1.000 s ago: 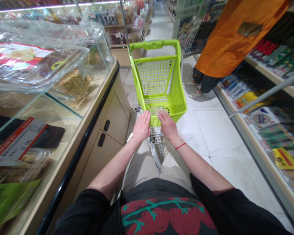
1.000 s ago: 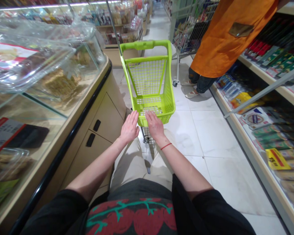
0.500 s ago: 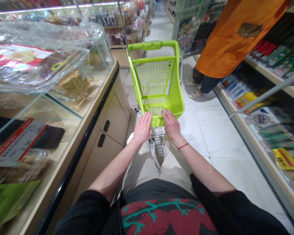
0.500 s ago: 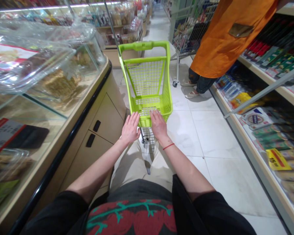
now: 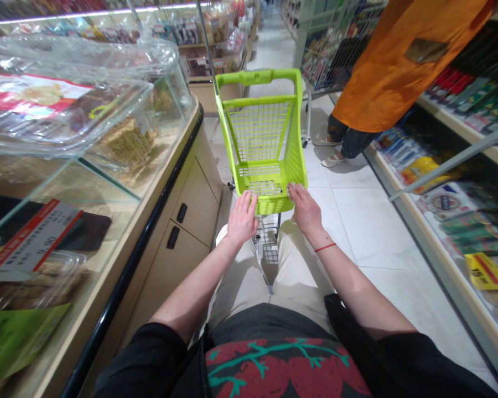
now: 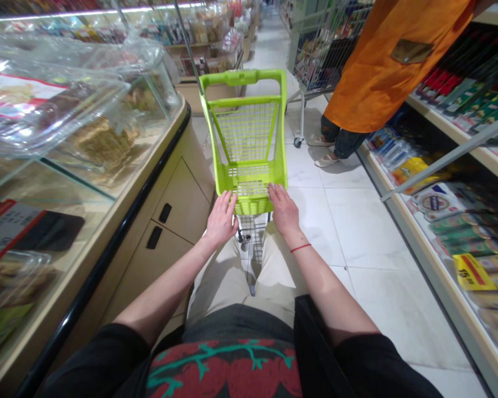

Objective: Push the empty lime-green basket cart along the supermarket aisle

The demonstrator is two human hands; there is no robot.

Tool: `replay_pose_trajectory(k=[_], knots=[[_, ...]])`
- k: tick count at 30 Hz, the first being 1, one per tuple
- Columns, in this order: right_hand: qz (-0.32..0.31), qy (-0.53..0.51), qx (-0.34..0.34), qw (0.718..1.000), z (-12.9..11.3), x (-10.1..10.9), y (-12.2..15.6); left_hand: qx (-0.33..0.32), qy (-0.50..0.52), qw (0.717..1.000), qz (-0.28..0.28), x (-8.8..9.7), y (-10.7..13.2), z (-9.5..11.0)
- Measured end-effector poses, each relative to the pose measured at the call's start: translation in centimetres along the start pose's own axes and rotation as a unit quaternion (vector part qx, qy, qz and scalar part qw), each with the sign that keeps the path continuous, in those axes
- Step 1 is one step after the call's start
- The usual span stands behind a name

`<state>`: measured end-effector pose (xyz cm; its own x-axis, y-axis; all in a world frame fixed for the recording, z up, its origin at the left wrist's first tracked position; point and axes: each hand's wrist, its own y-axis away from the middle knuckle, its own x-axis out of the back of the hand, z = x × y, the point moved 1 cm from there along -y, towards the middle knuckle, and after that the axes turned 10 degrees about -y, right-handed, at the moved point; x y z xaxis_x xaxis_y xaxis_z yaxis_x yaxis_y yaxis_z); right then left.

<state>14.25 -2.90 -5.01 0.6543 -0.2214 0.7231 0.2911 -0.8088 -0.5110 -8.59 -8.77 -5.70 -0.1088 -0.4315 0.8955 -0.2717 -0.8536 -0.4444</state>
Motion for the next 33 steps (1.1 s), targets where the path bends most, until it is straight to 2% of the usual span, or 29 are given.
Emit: replay_pose_trajectory(k=[2, 4, 10, 12, 15, 21, 24, 26, 31, 33], knots=[[0.008, 0.002, -0.018, 1.000, 0.4, 0.3, 0.0, 0.005, 0.005, 1.000, 0.001, -0.1, -0.1, 0.1], [0.001, -0.003, -0.023, 1.000, -0.5, -0.3, -0.1, 0.010, 0.017, 1.000, 0.001, -0.2, -0.1, 0.2], [-0.064, -0.049, 0.028, 0.996, -7.5, -4.5, -1.0, -0.001, 0.029, 1.000, -0.005, -0.3, 0.1, 0.2], [-0.070, -0.055, 0.041, 0.995, -8.5, -5.2, -1.2, -0.001, 0.026, 1.000, -0.008, -0.3, 0.1, 0.0], [-0.066, -0.045, 0.045, 0.996, -7.5, -4.5, -1.2, -0.008, 0.020, 1.000, -0.011, 0.1, 0.1, -0.6], [-0.021, 0.015, -0.004, 1.000, -1.3, -0.5, -0.6, -0.012, 0.003, 1.000, -0.011, 1.0, -0.5, -2.4], [-0.007, 0.019, -0.012, 1.000, -1.0, -0.4, -0.5, -0.016, 0.017, 1.000, -0.009, 0.7, -0.6, -2.6], [-0.018, 0.012, -0.003, 1.000, -2.4, -1.5, -0.6, -0.010, 0.030, 1.000, -0.004, 0.4, -0.6, -2.4], [-0.047, -0.028, 0.029, 0.998, -7.9, -5.9, -1.5, -0.006, 0.045, 0.999, -0.003, -0.2, -0.5, -2.0], [-0.044, -0.043, 0.027, 0.998, -9.0, -6.9, -1.8, -0.005, 0.045, 0.999, -0.007, -0.3, -0.5, -2.1]])
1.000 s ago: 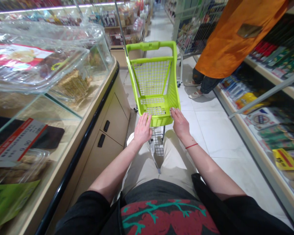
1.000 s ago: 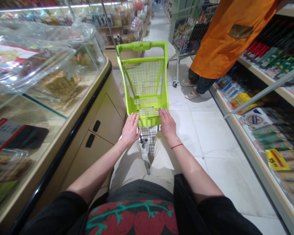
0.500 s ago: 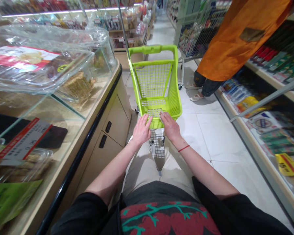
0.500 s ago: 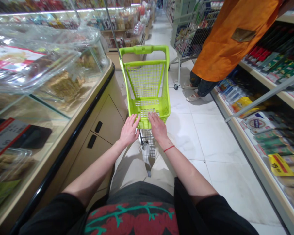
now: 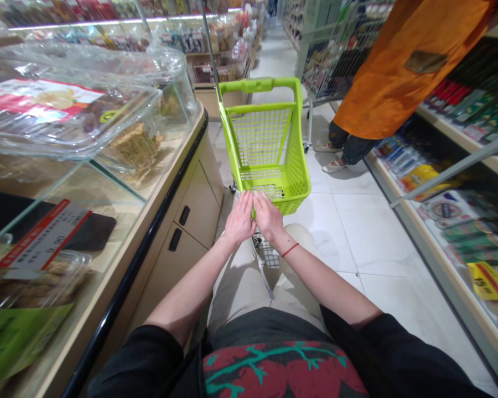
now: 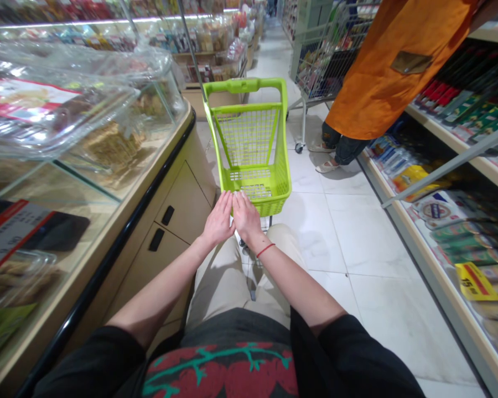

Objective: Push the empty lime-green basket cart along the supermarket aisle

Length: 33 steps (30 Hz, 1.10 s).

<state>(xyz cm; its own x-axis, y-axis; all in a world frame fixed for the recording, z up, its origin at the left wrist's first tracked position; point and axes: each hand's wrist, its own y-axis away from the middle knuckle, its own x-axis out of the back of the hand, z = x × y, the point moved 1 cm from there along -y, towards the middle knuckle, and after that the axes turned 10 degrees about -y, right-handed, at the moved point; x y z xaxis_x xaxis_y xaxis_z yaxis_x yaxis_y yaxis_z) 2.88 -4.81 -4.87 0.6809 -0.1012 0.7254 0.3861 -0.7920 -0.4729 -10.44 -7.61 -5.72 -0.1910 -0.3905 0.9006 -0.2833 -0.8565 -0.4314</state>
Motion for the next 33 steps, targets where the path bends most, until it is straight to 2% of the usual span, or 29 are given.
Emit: replay_pose_trajectory(k=[2, 5, 8, 11, 14, 17, 23, 26, 29, 33], knots=[[-0.001, -0.004, 0.002, 1.000, -0.2, -0.2, -0.1, 0.001, -0.002, 1.000, -0.002, 0.0, 0.0, -0.1], [-0.017, 0.007, 0.022, 1.000, 0.7, 0.9, 0.2, -0.004, -0.008, 1.000, 0.002, 0.0, 0.1, -0.2], [-0.017, 0.026, 0.019, 0.999, 2.8, 3.1, 0.9, -0.011, -0.015, 1.000, 0.009, 0.2, 0.0, -0.2], [0.012, 0.043, -0.008, 0.999, 5.3, 5.3, 1.6, -0.008, -0.017, 1.000, 0.008, 0.2, -0.1, -0.1], [0.045, 0.051, -0.035, 0.997, 7.0, 6.3, 2.2, 0.000, -0.026, 1.000, 0.006, 0.3, -0.1, 0.4], [0.055, 0.046, -0.044, 0.996, 6.5, 5.7, 2.1, 0.007, -0.034, 0.999, 0.004, 0.2, 0.1, 1.2], [-0.003, 0.004, -0.009, 1.000, 1.4, 2.3, 1.0, 0.004, -0.020, 1.000, -0.003, -0.2, 0.8, 2.3], [-0.024, -0.009, 0.012, 1.000, 0.3, 1.8, 0.7, 0.005, -0.026, 1.000, -0.005, -0.2, 0.9, 2.2], [-0.031, 0.000, 0.015, 0.999, 1.3, 2.6, 0.8, 0.012, -0.036, 0.999, -0.002, -0.1, 0.9, 2.0], [0.007, 0.023, -0.008, 1.000, 5.3, 5.3, 1.5, 0.006, -0.031, 0.999, 0.004, 0.2, 0.8, 1.9]])
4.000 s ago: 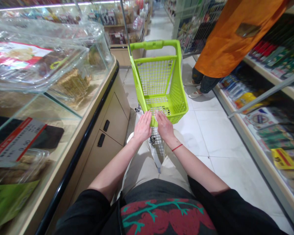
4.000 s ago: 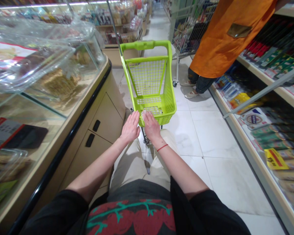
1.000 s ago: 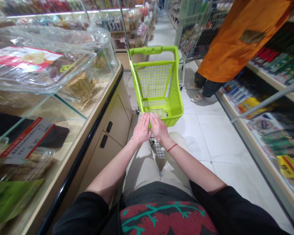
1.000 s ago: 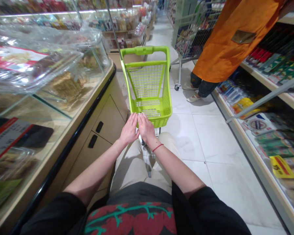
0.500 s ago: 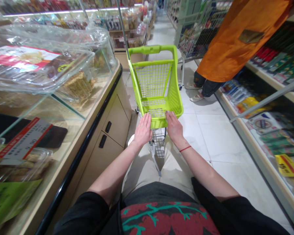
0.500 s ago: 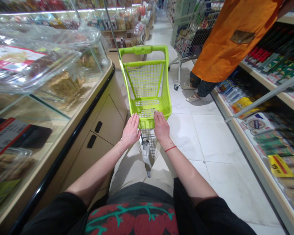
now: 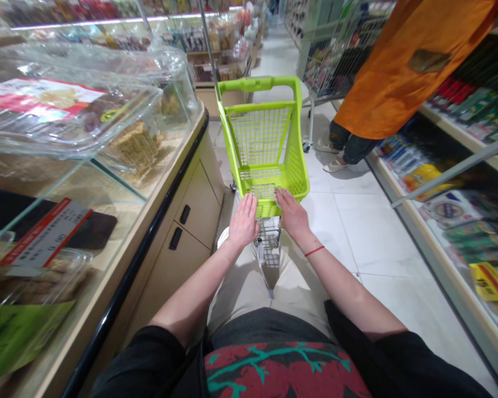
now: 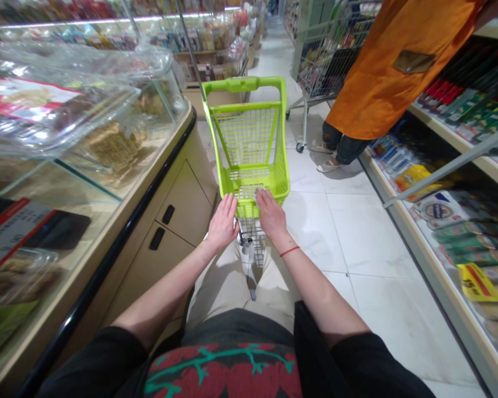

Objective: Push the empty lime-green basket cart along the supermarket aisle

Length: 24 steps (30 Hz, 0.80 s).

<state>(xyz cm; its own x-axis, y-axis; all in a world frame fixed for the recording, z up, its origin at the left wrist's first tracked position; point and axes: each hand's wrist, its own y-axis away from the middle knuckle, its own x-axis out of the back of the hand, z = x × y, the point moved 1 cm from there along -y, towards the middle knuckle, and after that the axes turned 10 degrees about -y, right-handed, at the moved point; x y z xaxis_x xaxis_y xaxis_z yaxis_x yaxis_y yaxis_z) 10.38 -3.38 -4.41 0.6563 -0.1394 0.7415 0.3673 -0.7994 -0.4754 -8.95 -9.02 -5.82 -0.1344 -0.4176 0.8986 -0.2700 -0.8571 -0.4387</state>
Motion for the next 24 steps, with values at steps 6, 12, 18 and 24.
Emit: replay_pose_trajectory(k=[6, 12, 18, 24], knots=[[0.070, 0.024, -0.057, 0.996, 3.5, 1.5, 0.5, -0.008, 0.004, 1.000, -0.005, 0.0, -0.3, 0.2], [0.010, -0.028, -0.020, 0.999, -3.0, -3.1, -0.4, -0.011, 0.008, 1.000, -0.002, -0.1, -0.4, 0.3], [-0.014, -0.079, -0.009, 0.997, -5.3, -4.5, -1.1, -0.001, 0.008, 1.000, -0.013, -0.2, -0.2, 0.0], [-0.013, -0.021, -0.003, 1.000, -1.6, -1.3, -0.4, -0.006, 0.002, 1.000, -0.009, 0.0, -0.3, 0.0]])
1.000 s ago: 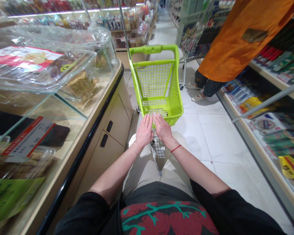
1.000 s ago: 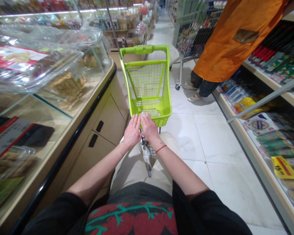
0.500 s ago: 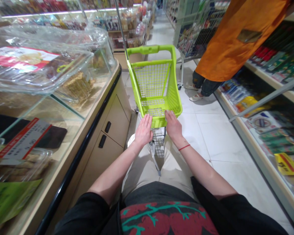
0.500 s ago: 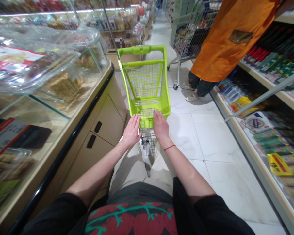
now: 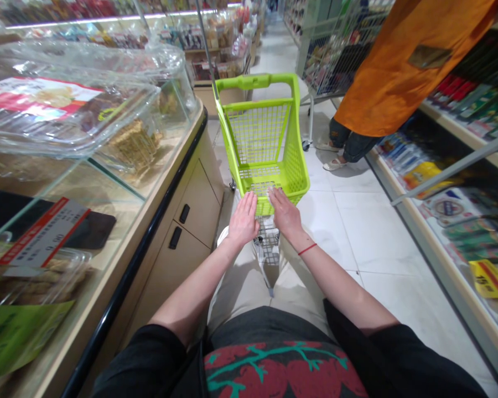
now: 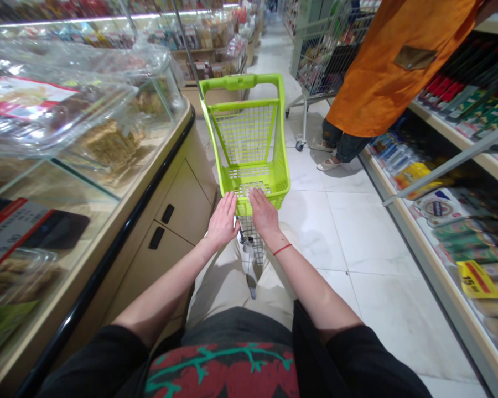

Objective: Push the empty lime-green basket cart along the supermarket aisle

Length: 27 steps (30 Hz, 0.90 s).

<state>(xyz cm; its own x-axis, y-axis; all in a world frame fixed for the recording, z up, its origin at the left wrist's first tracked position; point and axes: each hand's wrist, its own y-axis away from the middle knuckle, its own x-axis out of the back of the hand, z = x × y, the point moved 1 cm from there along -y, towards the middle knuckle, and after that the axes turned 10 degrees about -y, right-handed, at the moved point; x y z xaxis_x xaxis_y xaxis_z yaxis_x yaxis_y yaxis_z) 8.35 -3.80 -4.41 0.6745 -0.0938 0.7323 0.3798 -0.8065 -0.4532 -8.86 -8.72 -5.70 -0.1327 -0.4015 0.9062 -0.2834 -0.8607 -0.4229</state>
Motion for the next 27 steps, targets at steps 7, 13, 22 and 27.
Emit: replay_pose_trajectory(k=[7, 13, 22, 27], knots=[[0.041, 0.033, -0.055, 0.997, 6.2, 4.4, 0.0, -0.003, -0.007, 1.000, -0.002, -0.3, -0.1, -0.5], [0.020, 0.026, -0.059, 0.998, 3.0, 2.3, -0.3, 0.003, -0.002, 1.000, -0.002, -0.4, -0.1, -0.4], [-0.048, -0.039, 0.004, 0.998, -3.2, -2.4, -1.5, 0.001, 0.005, 1.000, -0.007, -0.4, -0.1, -0.4], [-0.022, -0.008, 0.006, 1.000, -0.4, -0.1, -0.9, -0.009, 0.001, 1.000, 0.001, -0.4, 0.0, -0.5]])
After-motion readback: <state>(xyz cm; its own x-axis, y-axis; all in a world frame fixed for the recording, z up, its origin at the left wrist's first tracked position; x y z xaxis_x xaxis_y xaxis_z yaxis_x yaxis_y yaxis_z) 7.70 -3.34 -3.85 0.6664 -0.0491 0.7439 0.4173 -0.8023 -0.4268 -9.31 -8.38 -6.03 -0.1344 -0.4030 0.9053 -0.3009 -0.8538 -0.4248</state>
